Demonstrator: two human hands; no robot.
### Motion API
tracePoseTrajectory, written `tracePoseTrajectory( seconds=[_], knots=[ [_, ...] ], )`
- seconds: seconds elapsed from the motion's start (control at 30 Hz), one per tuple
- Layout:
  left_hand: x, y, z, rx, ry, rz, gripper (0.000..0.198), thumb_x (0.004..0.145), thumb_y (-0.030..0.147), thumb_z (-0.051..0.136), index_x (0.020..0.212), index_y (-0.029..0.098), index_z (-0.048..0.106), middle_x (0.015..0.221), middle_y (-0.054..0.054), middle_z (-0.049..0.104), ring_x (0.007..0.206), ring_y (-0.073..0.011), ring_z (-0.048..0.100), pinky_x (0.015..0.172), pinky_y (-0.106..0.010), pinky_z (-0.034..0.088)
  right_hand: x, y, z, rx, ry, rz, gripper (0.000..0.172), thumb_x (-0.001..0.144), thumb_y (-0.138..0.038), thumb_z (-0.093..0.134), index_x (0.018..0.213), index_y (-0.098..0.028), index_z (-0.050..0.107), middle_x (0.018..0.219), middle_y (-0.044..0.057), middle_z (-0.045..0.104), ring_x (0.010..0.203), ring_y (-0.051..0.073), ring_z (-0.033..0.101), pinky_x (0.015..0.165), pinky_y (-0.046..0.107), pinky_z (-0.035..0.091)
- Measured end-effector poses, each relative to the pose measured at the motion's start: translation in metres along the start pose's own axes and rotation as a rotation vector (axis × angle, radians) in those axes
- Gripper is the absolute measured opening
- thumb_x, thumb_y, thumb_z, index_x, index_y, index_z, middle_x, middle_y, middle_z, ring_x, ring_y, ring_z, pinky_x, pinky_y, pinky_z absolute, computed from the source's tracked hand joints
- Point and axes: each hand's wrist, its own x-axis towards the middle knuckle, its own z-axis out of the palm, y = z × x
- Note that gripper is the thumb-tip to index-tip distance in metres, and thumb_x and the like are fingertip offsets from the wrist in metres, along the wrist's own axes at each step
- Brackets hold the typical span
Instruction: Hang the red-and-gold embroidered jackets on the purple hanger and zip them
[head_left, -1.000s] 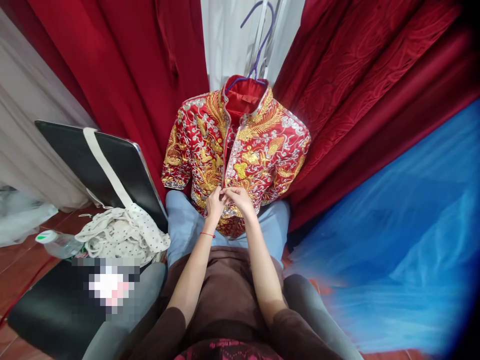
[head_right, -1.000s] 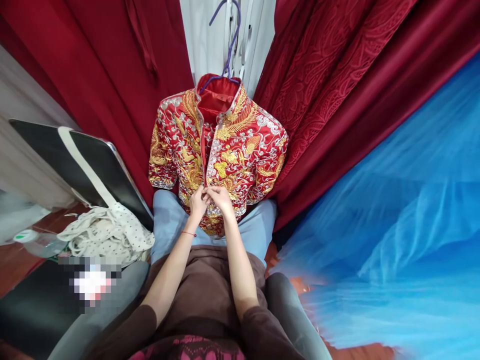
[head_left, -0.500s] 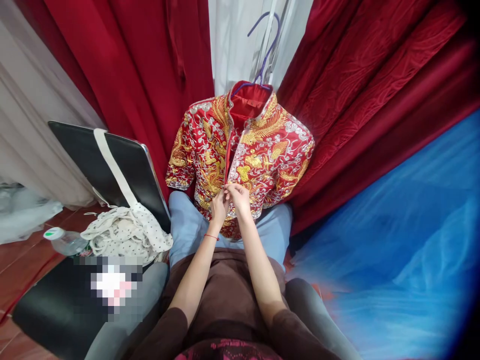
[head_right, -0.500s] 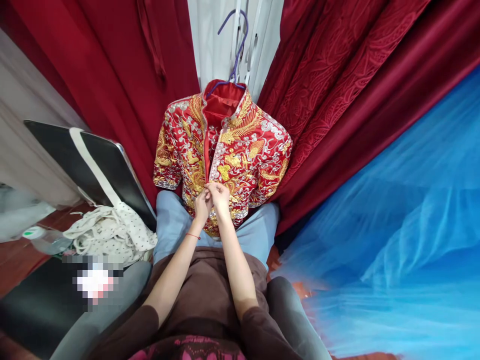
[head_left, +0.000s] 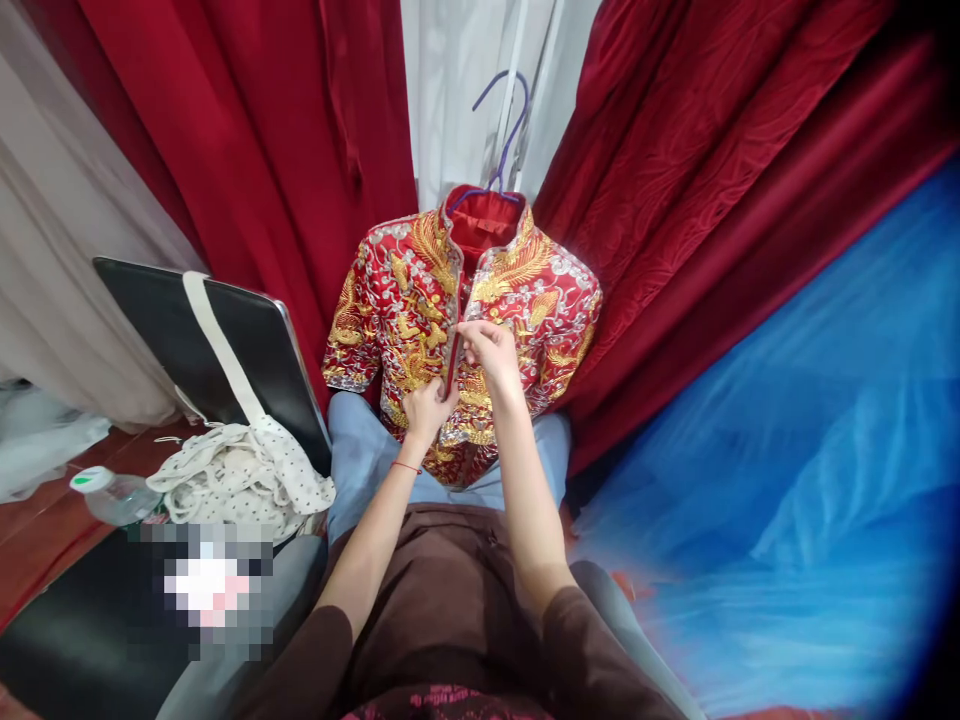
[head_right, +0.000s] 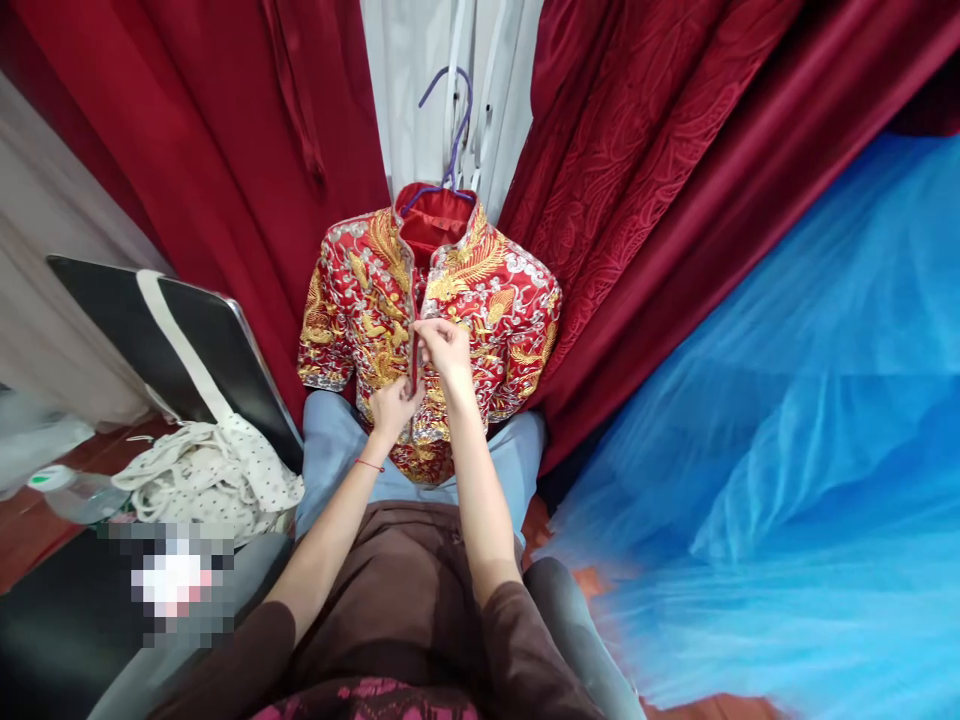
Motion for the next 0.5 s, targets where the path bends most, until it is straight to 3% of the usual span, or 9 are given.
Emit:
tracePoseTrajectory(
  seconds=[0.13, 0.23, 0.37, 0.5],
  knots=[
    [0.042, 0.023, -0.026, 0.051, 0.07, 0.064, 0.029, 0.09, 0.047, 0.064, 0.096, 0.018, 0.067, 0.077, -0.006, 0.07, 0.075, -0.0199, 0.067, 0.068, -0.025, 0.038, -0.008, 0.003, 0.0, 0.049, -0.018, 0.013, 0.025, 0.073, -0.042, 0.075, 0.074, -0.018, 0.07, 0.053, -0.007, 0.05, 0.043, 0.005, 0.037, 0.043, 0.021, 0.029],
    [0.064, 0.034, -0.039, 0.064, 0.009, 0.237, 0.023, 0.098, 0.035, 0.054, 0.109, 0.018, 0.066, 0.1, -0.01, 0.075, 0.092, -0.0223, 0.07, 0.073, -0.026, 0.043, -0.008, 0.009, 0.005, 0.082, 0.02, 0.0, 0.031, 0.071, -0.048, 0.078, 0.072, -0.018, 0.069, 0.053, -0.006, 0.049, 0.045, 0.005, 0.036, 0.044, 0.022, 0.031],
    [0.062, 0.04, -0.041, 0.071, -0.069, 0.294, 0.029, 0.103, 0.024, 0.041, 0.122, 0.018, 0.061, 0.113, -0.012, 0.074, 0.096, -0.0225, 0.071, 0.074, -0.028, 0.047, 0.008, 0.009, 0.014, 0.114, 0.086, -0.066, 0.026, 0.075, -0.045, 0.075, 0.072, -0.02, 0.071, 0.056, -0.005, 0.053, 0.046, 0.006, 0.038, 0.046, 0.024, 0.032],
    [0.051, 0.042, -0.04, 0.083, -0.058, 0.281, 0.029, 0.105, 0.027, 0.037, 0.118, 0.018, 0.061, 0.114, -0.014, 0.073, 0.096, -0.0233, 0.072, 0.076, -0.03, 0.049, 0.031, -0.01, 0.02, 0.03, 0.151, -0.136, 0.023, 0.083, -0.043, 0.069, 0.076, -0.021, 0.07, 0.06, -0.003, 0.058, 0.046, 0.007, 0.041, 0.047, 0.024, 0.034]
  ],
)
